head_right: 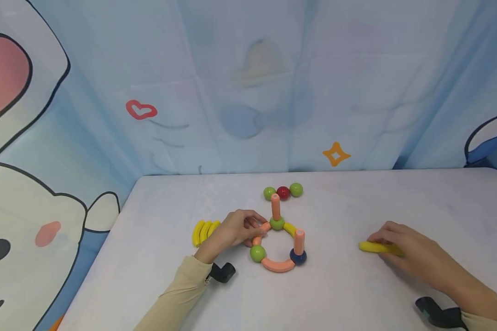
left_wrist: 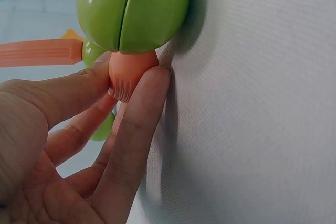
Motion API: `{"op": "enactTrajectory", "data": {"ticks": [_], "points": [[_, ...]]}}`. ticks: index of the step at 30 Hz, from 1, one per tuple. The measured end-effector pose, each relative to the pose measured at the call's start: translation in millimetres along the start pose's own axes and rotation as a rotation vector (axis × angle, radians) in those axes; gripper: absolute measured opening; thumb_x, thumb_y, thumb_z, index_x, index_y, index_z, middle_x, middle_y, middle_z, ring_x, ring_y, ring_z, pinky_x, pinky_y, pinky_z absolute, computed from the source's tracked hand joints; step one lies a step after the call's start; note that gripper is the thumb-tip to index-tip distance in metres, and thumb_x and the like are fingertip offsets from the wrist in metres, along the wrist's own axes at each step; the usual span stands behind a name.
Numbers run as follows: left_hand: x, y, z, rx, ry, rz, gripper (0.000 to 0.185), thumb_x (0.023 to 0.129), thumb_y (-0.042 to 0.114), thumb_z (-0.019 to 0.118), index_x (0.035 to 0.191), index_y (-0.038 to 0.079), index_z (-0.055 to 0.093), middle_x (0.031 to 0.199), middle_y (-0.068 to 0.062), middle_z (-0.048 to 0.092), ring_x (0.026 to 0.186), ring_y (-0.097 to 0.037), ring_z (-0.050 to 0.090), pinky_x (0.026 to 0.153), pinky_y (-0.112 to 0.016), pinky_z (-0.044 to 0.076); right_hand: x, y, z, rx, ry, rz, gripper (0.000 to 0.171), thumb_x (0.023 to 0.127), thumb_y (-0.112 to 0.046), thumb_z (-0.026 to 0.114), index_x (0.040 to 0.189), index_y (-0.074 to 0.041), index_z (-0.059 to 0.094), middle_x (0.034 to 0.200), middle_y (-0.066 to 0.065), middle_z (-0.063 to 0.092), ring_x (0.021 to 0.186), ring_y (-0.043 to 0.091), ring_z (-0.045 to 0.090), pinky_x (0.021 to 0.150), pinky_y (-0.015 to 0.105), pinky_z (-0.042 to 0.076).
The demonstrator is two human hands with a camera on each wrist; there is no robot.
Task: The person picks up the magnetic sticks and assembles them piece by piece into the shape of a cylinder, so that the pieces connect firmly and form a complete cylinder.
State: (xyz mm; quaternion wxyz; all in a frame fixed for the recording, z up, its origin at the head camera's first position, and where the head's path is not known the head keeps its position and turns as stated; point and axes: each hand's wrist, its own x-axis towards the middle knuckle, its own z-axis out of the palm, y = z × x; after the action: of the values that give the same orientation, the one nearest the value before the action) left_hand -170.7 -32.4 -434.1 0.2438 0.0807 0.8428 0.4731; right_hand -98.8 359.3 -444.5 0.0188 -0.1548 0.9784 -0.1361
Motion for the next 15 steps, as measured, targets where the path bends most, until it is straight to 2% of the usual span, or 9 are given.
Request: {"op": "enactTrajectory", "data": {"ticks": [3, 6, 9, 12, 15], "points": [[0.0, 0.0, -0.9, 0.000, 0.001, -0.004, 0.025, 0.095, 0.012, 0.079, 0.120, 0.011, 0.075, 0.091, -0.001, 0.064, 0.062, -0.012, 0.066, 0.058, -0.024, 0.059, 8, -16, -3, 0.017, 0.018, -0.033, 0.029, 0.078, -0.005, 0.090, 0.102, -0.012, 0.077, 0.097, -0.006, 0.065, 0.081, 0.010, 0.059, 0.070, 0.032, 0.059], [-0.2, 0.4, -1.5, 0.000, 0.001, -0.010, 0.024, 0.095, 0.012, 0.079, 0.119, 0.012, 0.076, 0.091, -0.001, 0.064, 0.063, -0.012, 0.066, 0.058, -0.024, 0.059, 18, -36, -9, 0.045, 0.134, -0.119, 0.035, 0.075, -0.003, 0.092, 0.104, -0.015, 0.076, 0.099, -0.007, 0.065, 0.083, 0.009, 0.059, 0.068, 0.029, 0.058], [-0.1, 0.3, -1.3, 0.001, 0.002, -0.014, 0.024, 0.095, 0.012, 0.079, 0.119, 0.012, 0.076, 0.091, 0.000, 0.065, 0.062, -0.012, 0.066, 0.058, -0.024, 0.059, 32, -59, -22, 0.052, 0.287, -0.218, 0.044, 0.071, -0.001, 0.094, 0.107, -0.016, 0.075, 0.101, -0.008, 0.065, 0.084, 0.008, 0.059, 0.067, 0.025, 0.056], [0.3, -0.1, -0.5, -0.003, 0.002, -0.010, 0.024, 0.095, 0.012, 0.079, 0.119, 0.012, 0.075, 0.091, 0.000, 0.065, 0.062, -0.012, 0.066, 0.058, -0.024, 0.059, 47, -85, -40, 0.104, 0.403, -0.284, 0.051, 0.068, 0.005, 0.094, 0.110, -0.014, 0.073, 0.104, -0.006, 0.067, 0.086, 0.009, 0.058, 0.073, 0.016, 0.053], [0.6, -0.3, 0.2, -0.006, -0.001, -0.007, 0.024, 0.095, 0.012, 0.079, 0.119, 0.012, 0.075, 0.090, -0.001, 0.064, 0.062, -0.012, 0.065, 0.058, -0.023, 0.059, 60, -112, -60, 0.209, 0.490, -0.347, 0.058, 0.066, 0.012, 0.092, 0.116, -0.010, 0.072, 0.108, -0.003, 0.069, 0.090, 0.006, 0.058, 0.081, 0.008, 0.047]]}}
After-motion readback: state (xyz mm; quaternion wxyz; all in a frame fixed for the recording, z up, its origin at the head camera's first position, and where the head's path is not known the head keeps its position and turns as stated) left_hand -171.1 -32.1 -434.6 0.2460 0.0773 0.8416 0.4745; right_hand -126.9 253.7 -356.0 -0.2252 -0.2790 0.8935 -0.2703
